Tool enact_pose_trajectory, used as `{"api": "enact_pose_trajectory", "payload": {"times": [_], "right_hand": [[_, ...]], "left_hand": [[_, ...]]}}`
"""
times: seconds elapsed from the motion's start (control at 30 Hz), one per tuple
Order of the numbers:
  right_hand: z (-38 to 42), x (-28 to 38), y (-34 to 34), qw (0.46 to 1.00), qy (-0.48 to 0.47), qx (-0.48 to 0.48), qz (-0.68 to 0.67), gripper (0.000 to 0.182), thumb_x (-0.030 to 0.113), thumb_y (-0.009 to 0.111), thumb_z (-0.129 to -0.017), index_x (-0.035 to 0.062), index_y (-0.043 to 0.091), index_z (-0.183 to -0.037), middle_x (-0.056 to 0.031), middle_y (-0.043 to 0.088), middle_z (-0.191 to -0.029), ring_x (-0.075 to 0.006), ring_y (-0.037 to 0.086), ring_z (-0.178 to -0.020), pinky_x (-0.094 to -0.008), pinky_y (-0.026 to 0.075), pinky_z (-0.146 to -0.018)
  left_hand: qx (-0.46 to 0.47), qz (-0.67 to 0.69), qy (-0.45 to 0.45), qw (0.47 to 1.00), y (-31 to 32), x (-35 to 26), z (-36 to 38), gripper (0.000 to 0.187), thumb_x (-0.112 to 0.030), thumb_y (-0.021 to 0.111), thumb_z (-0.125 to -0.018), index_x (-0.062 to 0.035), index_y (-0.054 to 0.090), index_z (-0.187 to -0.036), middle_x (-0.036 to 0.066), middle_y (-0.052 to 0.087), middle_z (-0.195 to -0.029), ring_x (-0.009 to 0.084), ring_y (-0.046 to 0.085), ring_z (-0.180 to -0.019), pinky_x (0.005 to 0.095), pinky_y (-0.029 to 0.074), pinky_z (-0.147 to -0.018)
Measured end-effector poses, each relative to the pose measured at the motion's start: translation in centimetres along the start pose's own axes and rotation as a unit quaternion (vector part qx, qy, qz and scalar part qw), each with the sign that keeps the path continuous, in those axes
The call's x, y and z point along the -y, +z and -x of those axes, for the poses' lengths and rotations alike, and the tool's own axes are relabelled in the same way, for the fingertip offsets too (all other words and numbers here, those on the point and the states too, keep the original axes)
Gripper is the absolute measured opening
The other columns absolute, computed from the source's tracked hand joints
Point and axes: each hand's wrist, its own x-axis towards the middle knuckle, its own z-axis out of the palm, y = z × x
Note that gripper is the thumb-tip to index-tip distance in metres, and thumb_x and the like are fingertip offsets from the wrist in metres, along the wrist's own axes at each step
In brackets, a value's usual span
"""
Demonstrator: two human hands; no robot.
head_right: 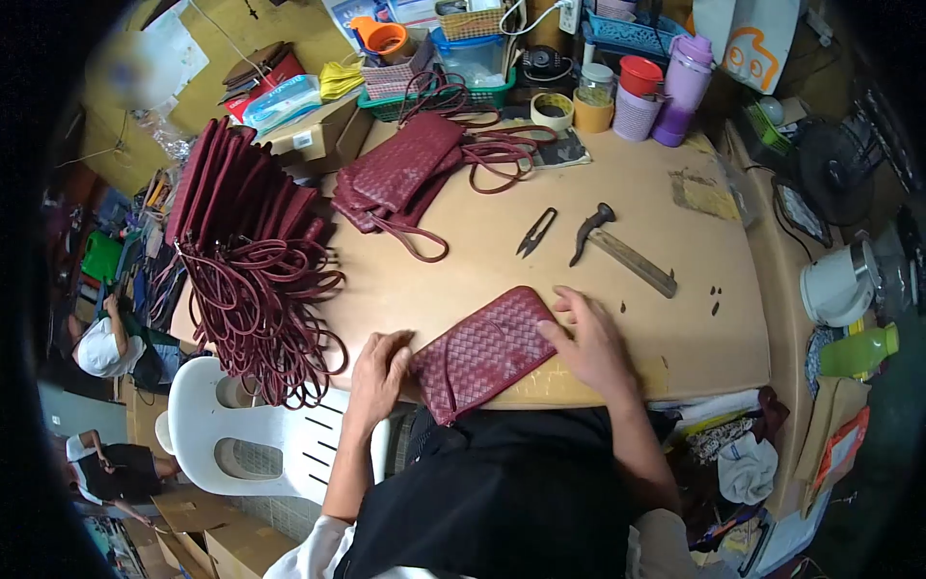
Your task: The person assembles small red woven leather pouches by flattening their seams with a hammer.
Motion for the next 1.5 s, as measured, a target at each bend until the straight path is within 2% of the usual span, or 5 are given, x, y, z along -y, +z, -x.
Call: {"api": "enact_pose_trajectory", "payload": {"times": [0.17,0.37,0.57,0.87,1.5], "right_hand": [[-2.5,1.1,1.7,0.996,0.031,0.057,-0.055,0.038,0.023,0.065,-0.087,0.0005,0.056,-0.116,-0.0146,0.064,-0.095,-0.0270,0.064,-0.087,-0.0364,0.049,-0.081],[-0.7,2.2,2.1,0.970,0.056,-0.043,-0.232,0.019,0.015,0.051,-0.095,-0.0005,0.056,-0.084,-0.0013,0.046,-0.066,-0.0088,0.045,-0.065,-0.0253,0.039,-0.060],[2.2,0.9,0.9,0.982,0.028,-0.096,-0.162,0.036,0.017,0.052,-0.096,0.0020,0.040,-0.065,0.0017,0.030,-0.059,-0.0069,0.030,-0.057,-0.0285,0.026,-0.048],[0.3,-2.4,2.0,0.969,0.017,-0.124,-0.214,0.027,0.018,0.054,-0.097,0.0019,0.050,-0.076,0.0036,0.041,-0.065,-0.0057,0.036,-0.062,-0.0228,0.032,-0.055],[0.9,-2.6,1.8,0.983,0.052,-0.120,-0.126,0.022,0.019,0.052,-0.097,-0.0008,0.055,-0.088,-0.0075,0.053,-0.071,-0.0161,0.050,-0.067,-0.0279,0.043,-0.065]], "left_hand": [[-0.021,-0.123,0.048,0.991,1.5,-0.1,0.6,0.037,-0.024,0.073,-0.078,0.0016,0.059,-0.102,0.017,0.059,-0.090,0.0349,0.057,-0.087,0.0387,0.046,-0.082],[0.005,0.396,-0.073,0.916,2.0,1.0,0.2,0.020,-0.017,0.059,-0.094,0.0029,0.060,-0.097,0.002,0.062,-0.089,0.0073,0.054,-0.082,0.0240,0.045,-0.073],[-0.065,0.271,-0.046,0.959,3.2,0.7,-0.9,0.024,-0.019,0.055,-0.096,0.0013,0.060,-0.084,-0.001,0.050,-0.065,0.0051,0.045,-0.064,0.0251,0.041,-0.060],[-0.171,0.346,0.067,0.920,7.1,0.3,-5.3,0.026,-0.016,0.053,-0.097,0.0036,0.058,-0.082,0.000,0.048,-0.061,0.0071,0.043,-0.059,0.0267,0.039,-0.055],[-0.043,0.426,0.029,0.903,6.2,1.1,-4.0,0.022,-0.018,0.054,-0.098,-0.0003,0.060,-0.088,-0.006,0.053,-0.074,0.0041,0.045,-0.068,0.0200,0.039,-0.062]]}}
